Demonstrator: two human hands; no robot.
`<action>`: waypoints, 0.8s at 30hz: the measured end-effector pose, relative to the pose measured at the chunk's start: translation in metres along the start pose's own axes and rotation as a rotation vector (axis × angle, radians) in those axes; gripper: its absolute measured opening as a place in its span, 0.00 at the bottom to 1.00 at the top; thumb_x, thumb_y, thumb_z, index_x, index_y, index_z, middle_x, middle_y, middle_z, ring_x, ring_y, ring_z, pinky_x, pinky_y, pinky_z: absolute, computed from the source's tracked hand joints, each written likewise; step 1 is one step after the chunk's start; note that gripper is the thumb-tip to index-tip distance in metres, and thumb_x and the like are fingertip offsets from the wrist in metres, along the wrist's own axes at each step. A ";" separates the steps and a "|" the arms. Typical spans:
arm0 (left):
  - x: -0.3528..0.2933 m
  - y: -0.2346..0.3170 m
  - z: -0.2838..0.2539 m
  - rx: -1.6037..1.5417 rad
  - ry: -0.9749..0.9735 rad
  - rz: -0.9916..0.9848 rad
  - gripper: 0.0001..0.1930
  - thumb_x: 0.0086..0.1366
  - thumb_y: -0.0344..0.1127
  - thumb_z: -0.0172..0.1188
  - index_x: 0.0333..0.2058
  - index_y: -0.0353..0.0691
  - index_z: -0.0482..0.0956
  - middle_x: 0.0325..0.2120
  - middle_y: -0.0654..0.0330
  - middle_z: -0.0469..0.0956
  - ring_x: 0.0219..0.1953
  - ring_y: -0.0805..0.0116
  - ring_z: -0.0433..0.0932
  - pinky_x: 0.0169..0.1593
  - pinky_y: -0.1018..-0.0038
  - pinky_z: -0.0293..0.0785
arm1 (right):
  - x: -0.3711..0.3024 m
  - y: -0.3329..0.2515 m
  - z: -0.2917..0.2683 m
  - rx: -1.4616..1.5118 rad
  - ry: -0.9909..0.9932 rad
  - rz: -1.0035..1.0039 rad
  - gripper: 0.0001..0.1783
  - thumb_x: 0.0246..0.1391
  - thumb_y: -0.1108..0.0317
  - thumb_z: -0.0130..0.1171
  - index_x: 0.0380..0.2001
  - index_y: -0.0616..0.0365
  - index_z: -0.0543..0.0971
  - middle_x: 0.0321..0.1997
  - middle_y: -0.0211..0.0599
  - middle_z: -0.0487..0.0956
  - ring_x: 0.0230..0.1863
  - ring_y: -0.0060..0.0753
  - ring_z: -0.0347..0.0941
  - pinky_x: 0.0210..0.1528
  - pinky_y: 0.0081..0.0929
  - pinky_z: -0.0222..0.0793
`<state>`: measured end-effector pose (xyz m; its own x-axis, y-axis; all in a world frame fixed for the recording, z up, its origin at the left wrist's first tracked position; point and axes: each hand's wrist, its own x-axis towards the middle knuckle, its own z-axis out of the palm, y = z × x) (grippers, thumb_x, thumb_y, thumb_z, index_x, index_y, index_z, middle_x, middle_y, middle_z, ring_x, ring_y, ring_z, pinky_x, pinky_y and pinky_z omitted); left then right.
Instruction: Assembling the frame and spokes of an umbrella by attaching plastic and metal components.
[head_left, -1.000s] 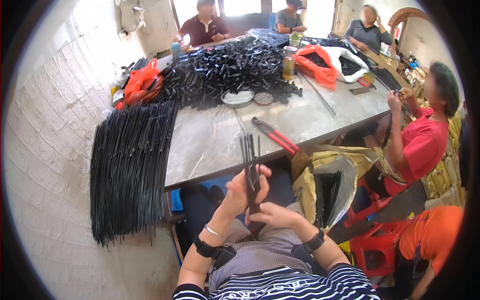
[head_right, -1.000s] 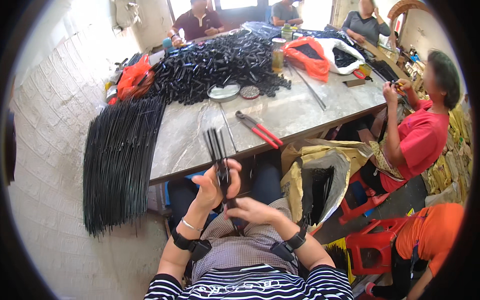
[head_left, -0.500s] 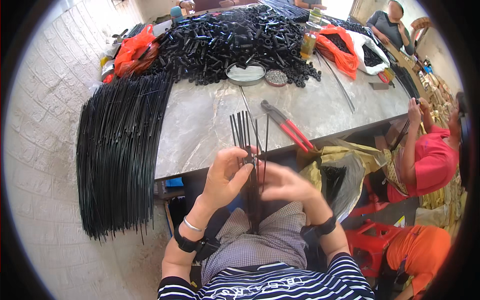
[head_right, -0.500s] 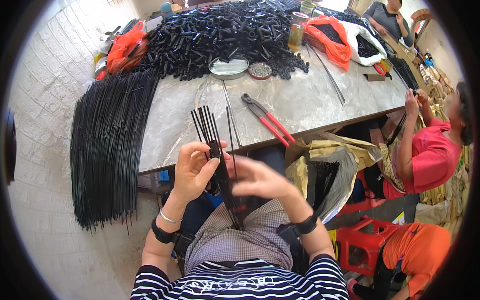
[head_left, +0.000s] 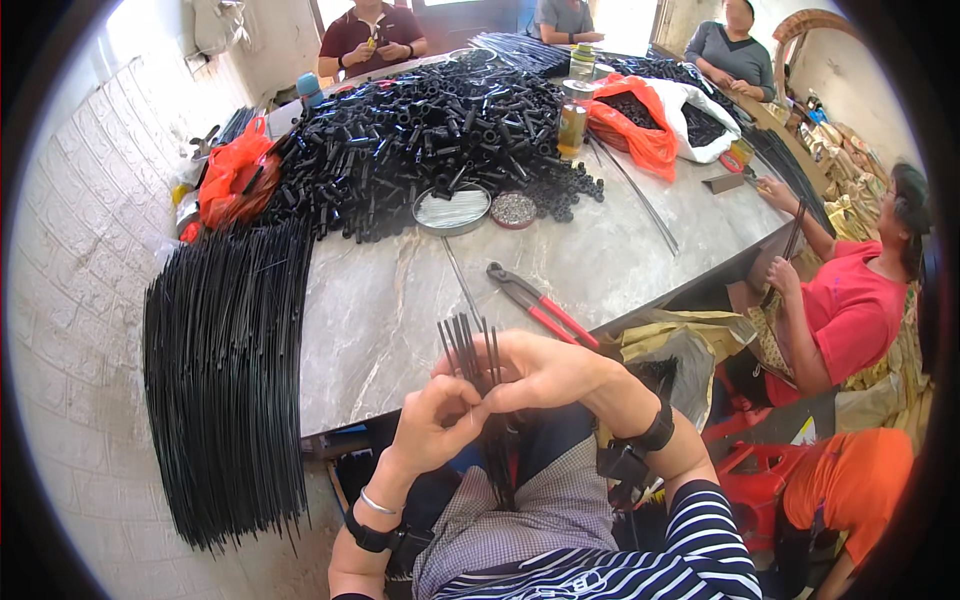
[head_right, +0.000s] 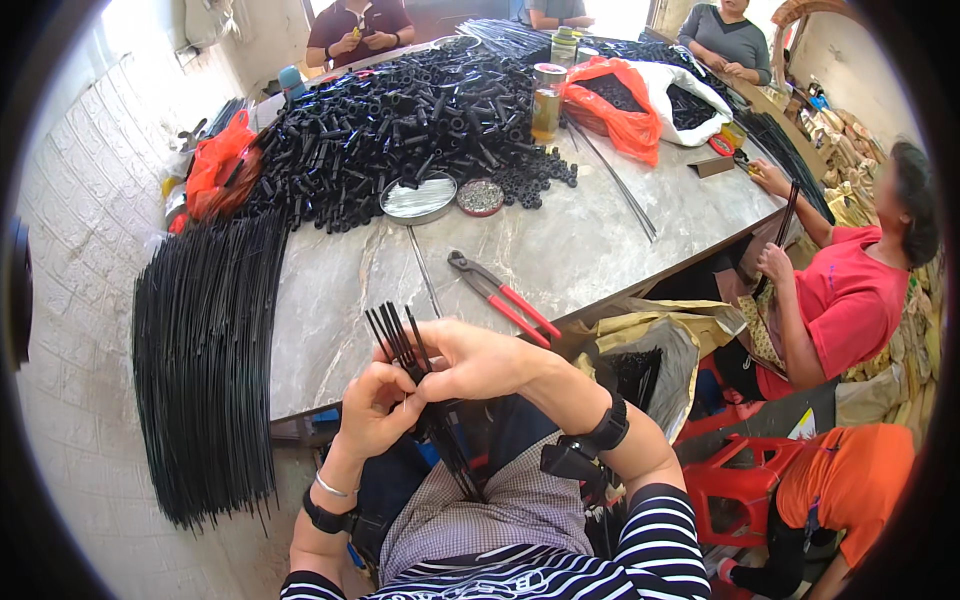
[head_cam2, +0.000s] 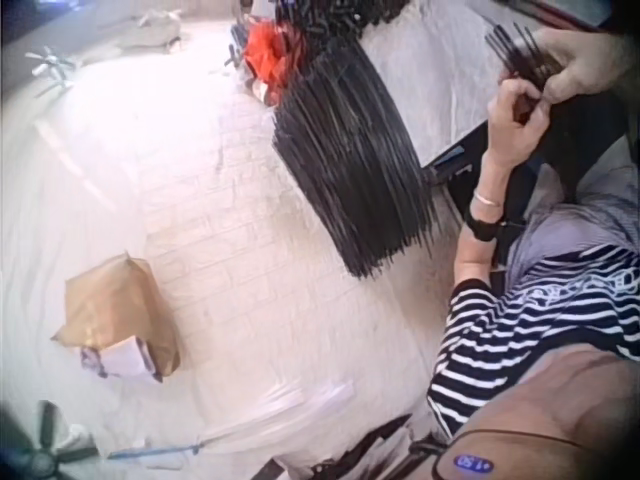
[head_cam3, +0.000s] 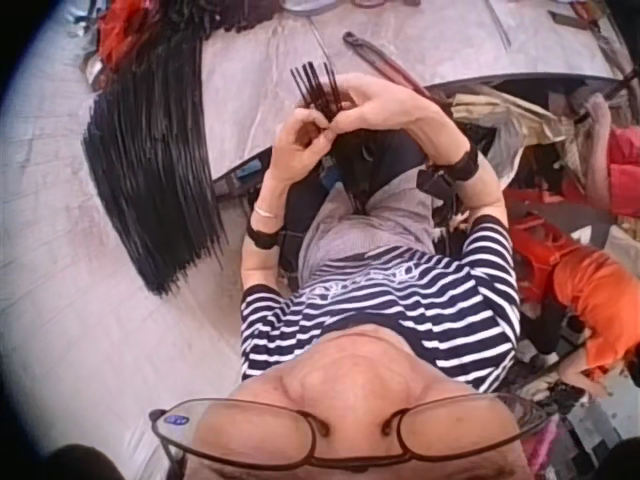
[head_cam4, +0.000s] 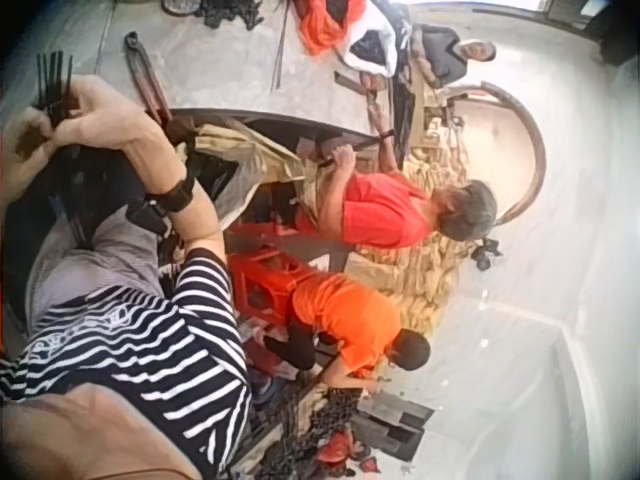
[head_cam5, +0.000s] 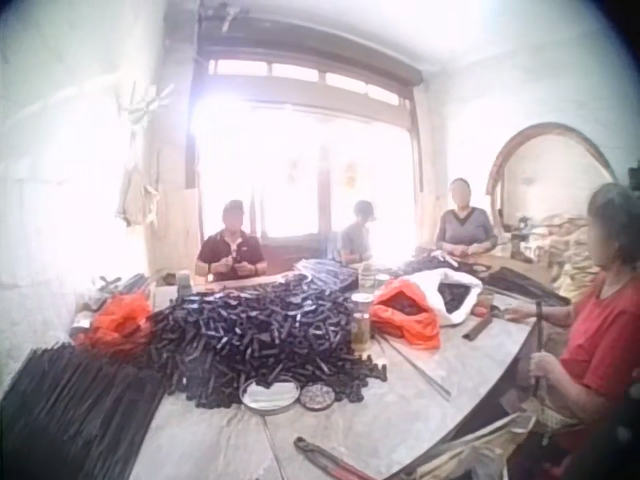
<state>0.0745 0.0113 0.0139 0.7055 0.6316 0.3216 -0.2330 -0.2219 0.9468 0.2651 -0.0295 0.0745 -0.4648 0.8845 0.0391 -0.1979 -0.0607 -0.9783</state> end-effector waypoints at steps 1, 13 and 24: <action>0.001 0.001 -0.001 0.019 -0.027 -0.017 0.08 0.59 0.20 0.61 0.33 0.35 0.70 0.25 0.62 0.78 0.29 0.78 0.78 0.32 0.80 0.75 | 0.001 -0.002 -0.001 -0.001 0.003 0.001 0.25 0.47 0.79 0.53 0.52 0.65 0.70 0.45 0.34 0.75 0.47 0.24 0.72 0.52 0.24 0.68; 0.007 -0.016 -0.017 -0.033 -0.004 -0.063 0.10 0.56 0.19 0.63 0.32 0.36 0.70 0.28 0.64 0.75 0.30 0.79 0.75 0.32 0.81 0.72 | 0.027 0.006 -0.015 -0.036 0.019 0.070 0.29 0.43 0.83 0.50 0.54 0.66 0.68 0.48 0.36 0.74 0.50 0.26 0.70 0.53 0.26 0.66; -0.012 -0.032 -0.042 -0.241 0.137 -0.102 0.09 0.60 0.17 0.56 0.36 0.34 0.66 0.44 0.46 0.76 0.47 0.64 0.77 0.49 0.72 0.75 | 0.131 0.000 -0.174 -0.519 0.698 0.021 0.17 0.51 0.64 0.60 0.41 0.63 0.78 0.35 0.35 0.81 0.34 0.23 0.77 0.34 0.25 0.74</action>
<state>0.0449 0.0421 -0.0196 0.6400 0.7398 0.2075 -0.3293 0.0201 0.9440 0.3549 0.1666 0.0446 0.2048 0.9774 0.0524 0.3026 -0.0123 -0.9530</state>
